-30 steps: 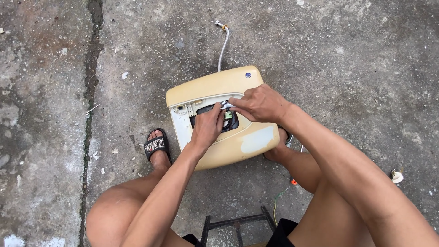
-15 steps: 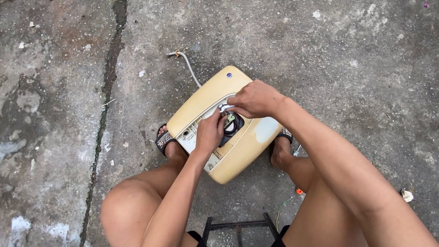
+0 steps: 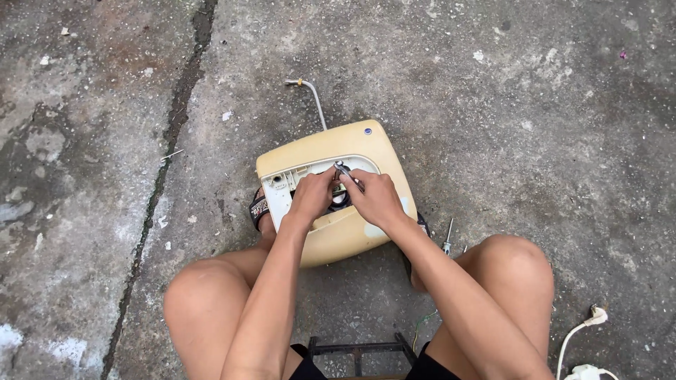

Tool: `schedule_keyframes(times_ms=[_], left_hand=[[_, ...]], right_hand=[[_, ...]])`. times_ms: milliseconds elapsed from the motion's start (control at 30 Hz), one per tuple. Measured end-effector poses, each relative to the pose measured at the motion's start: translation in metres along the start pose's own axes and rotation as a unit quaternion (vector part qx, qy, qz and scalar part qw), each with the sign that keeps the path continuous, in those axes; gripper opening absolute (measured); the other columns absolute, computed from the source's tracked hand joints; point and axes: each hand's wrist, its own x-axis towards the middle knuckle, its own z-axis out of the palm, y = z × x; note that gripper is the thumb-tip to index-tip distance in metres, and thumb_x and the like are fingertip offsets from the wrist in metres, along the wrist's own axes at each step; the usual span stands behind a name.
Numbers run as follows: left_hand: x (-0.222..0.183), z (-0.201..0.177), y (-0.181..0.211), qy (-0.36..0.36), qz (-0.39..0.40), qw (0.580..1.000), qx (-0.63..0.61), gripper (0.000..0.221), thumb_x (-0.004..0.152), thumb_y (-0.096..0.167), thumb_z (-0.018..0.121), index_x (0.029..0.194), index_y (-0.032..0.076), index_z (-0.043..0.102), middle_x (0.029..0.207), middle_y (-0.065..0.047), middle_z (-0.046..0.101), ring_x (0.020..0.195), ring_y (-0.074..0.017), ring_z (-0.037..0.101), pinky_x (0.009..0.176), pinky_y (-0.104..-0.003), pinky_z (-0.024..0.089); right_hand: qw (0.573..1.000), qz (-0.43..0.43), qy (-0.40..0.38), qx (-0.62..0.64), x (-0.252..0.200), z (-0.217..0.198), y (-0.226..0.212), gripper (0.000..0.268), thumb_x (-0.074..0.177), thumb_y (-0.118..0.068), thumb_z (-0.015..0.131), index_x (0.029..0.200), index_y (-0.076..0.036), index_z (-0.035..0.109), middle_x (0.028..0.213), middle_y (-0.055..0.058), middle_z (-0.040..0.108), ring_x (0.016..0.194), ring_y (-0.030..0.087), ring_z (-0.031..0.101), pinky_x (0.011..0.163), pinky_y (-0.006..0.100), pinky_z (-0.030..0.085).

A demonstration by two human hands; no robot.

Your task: Disassembling a small water heater by unscrewing bolts with a wrench to remove the internal heating element for cleaning.

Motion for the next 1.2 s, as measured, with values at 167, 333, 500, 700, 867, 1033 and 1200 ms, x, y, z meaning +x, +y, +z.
schedule_keyframes(times_ms=[167, 333, 500, 700, 867, 1033, 1200], left_hand=[[0.005, -0.001, -0.01, -0.063, 0.04, 0.997, 0.003, 0.006, 0.104, 0.026, 0.055, 0.098, 0.025, 0.056, 0.077, -0.005, 0.072, 0.091, -0.0366, 0.074, 0.091, -0.051, 0.057], [0.003, -0.012, 0.0, -0.089, 0.086, 0.992, -0.03, 0.009, 0.104, 0.016, 0.053, 0.097, 0.019, 0.057, 0.076, -0.014, 0.072, 0.085, -0.0449, 0.071, 0.089, -0.056, 0.056], [-0.004, -0.002, -0.005, -0.047, 0.1, 0.992, -0.057, 0.011, 0.107, 0.023, 0.049, 0.1, 0.023, 0.057, 0.069, -0.013, 0.069, 0.075, -0.0399, 0.069, 0.084, -0.056, 0.057], [-0.019, 0.006, -0.004, -0.011, 0.106, 0.993, -0.056, 0.012, 0.107, 0.019, 0.045, 0.098, 0.02, 0.054, 0.069, -0.013, 0.066, 0.074, -0.0395, 0.069, 0.075, -0.055, 0.055], [-0.025, 0.001, 0.003, 0.025, 0.089, 0.993, -0.067, 0.015, 0.106, 0.018, 0.049, 0.096, 0.017, 0.061, 0.069, -0.011, 0.069, 0.074, -0.0368, 0.071, 0.073, -0.051, 0.057], [-0.033, -0.007, 0.01, 0.04, 0.092, 0.992, -0.074, 0.01, 0.105, 0.017, 0.05, 0.098, 0.016, 0.057, 0.07, -0.012, 0.067, 0.077, -0.0347, 0.071, 0.073, -0.051, 0.057], [-0.035, -0.008, 0.011, 0.06, 0.112, 0.988, -0.082, 0.007, 0.104, 0.017, 0.052, 0.097, 0.018, 0.054, 0.067, -0.01, 0.065, 0.075, -0.0359, 0.07, 0.07, -0.051, 0.056]], right_hand=[[0.998, 0.04, -0.001, 0.054, -0.013, 0.01, -0.012, 0.027, 0.101, -0.038, 0.055, 0.097, -0.024, 0.078, 0.044, 0.0, 0.054, 0.053, 0.02, 0.061, 0.058, 0.036, 0.051], [0.948, 0.127, 0.031, 0.292, -0.037, 0.016, -0.034, 0.034, 0.103, -0.019, 0.044, 0.11, -0.005, 0.074, 0.056, 0.0, 0.044, 0.052, 0.009, 0.045, 0.047, 0.023, 0.044], [0.964, 0.079, 0.027, 0.253, -0.026, 0.026, -0.016, 0.025, 0.104, -0.017, 0.056, 0.119, -0.007, 0.073, 0.059, 0.001, 0.051, 0.058, 0.01, 0.05, 0.051, 0.025, 0.046], [0.879, 0.179, -0.007, 0.442, -0.046, 0.018, -0.039, 0.029, 0.109, -0.02, 0.047, 0.122, -0.004, 0.069, 0.065, -0.005, 0.037, 0.047, 0.0, 0.032, 0.037, 0.012, 0.028], [0.951, 0.128, 0.016, 0.281, -0.03, 0.021, -0.025, 0.031, 0.109, -0.028, 0.048, 0.117, -0.012, 0.074, 0.061, 0.003, 0.047, 0.055, 0.012, 0.046, 0.048, 0.027, 0.038], [0.989, 0.059, -0.033, -0.13, -0.017, -0.02, -0.04, 0.037, 0.107, -0.046, 0.045, 0.115, -0.027, 0.076, 0.074, 0.018, 0.069, 0.088, 0.048, 0.072, 0.084, 0.056, 0.055], [0.92, -0.185, -0.089, -0.333, -0.002, -0.04, -0.031, 0.032, 0.103, -0.037, 0.048, 0.105, -0.01, 0.065, 0.072, 0.02, 0.072, 0.074, 0.047, 0.074, 0.075, 0.056, 0.058]])
